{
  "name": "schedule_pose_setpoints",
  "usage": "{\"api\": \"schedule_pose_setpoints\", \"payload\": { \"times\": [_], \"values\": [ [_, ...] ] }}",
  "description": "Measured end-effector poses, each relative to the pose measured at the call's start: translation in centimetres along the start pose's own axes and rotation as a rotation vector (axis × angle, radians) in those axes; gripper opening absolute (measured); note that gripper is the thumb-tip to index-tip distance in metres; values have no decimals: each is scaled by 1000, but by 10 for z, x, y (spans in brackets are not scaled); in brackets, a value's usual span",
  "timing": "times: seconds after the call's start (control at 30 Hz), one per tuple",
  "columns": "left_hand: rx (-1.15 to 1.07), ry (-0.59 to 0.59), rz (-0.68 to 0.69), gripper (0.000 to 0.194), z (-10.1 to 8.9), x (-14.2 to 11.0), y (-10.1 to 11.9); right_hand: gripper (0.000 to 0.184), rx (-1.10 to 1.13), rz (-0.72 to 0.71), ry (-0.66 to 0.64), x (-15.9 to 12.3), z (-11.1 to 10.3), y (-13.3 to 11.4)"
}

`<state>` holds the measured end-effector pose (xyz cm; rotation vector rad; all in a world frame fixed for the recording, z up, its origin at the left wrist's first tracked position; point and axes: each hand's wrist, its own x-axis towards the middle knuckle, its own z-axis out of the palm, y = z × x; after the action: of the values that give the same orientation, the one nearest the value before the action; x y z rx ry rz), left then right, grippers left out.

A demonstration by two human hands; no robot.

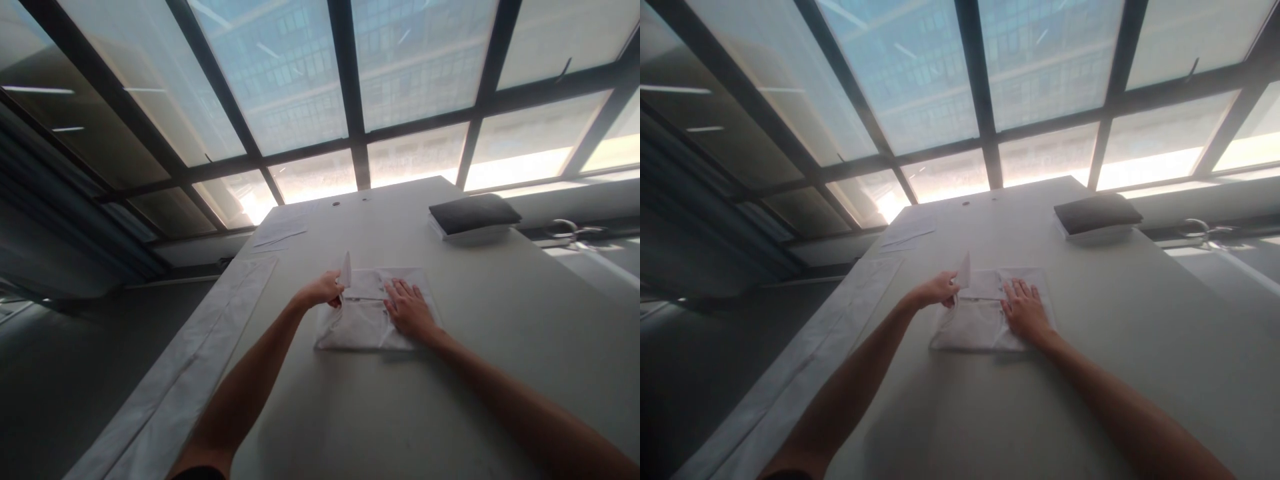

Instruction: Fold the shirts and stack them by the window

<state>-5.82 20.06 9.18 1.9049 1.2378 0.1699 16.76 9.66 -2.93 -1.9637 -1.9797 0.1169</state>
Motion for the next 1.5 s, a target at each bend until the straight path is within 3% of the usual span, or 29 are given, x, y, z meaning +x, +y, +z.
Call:
{"api": "schedule_pose_setpoints", "payload": {
  "times": [0.1,0.2,0.27,0.4,0.47,0.6,0.7,0.83,0.97,1.13,1.23,1.3,1.4,1.5],
  "values": [
    [-81,-94,-30,36,37,12,3,54,2,6,7,1,0,-1],
    [-163,-119,-99,53,59,20,-7,54,-1,6,-4,1,-1,-2],
    [-162,-44,-54,56,62,22,-17,54,-4,3,-7,0,-3,-3],
    [96,362,207,34,57,24,-30,55,-13,6,-3,-1,-6,-5],
    [244,495,208,28,62,22,-31,55,-19,9,-13,-1,-6,-5],
    [515,456,135,34,90,18,-25,56,-27,6,-19,0,-5,-4],
    [652,398,76,25,101,18,-20,56,-31,8,-19,0,-4,-3],
    [681,319,3,21,92,24,-17,56,-31,8,-15,0,-4,-3],
    [642,271,69,20,85,29,-13,55,-27,11,-10,0,-5,-4],
    [622,278,89,20,93,30,-14,56,-30,8,-12,1,-5,-4],
    [548,271,178,29,90,32,-19,55,-31,5,-9,0,-5,-3],
    [468,320,303,30,80,36,-25,55,-32,3,-3,0,-5,-3],
    [340,553,464,25,53,49,-42,55,-31,6,-3,0,-5,-3],
    [139,686,402,35,20,70,-65,55,-28,12,-19,0,-5,-4]
  ]
}}
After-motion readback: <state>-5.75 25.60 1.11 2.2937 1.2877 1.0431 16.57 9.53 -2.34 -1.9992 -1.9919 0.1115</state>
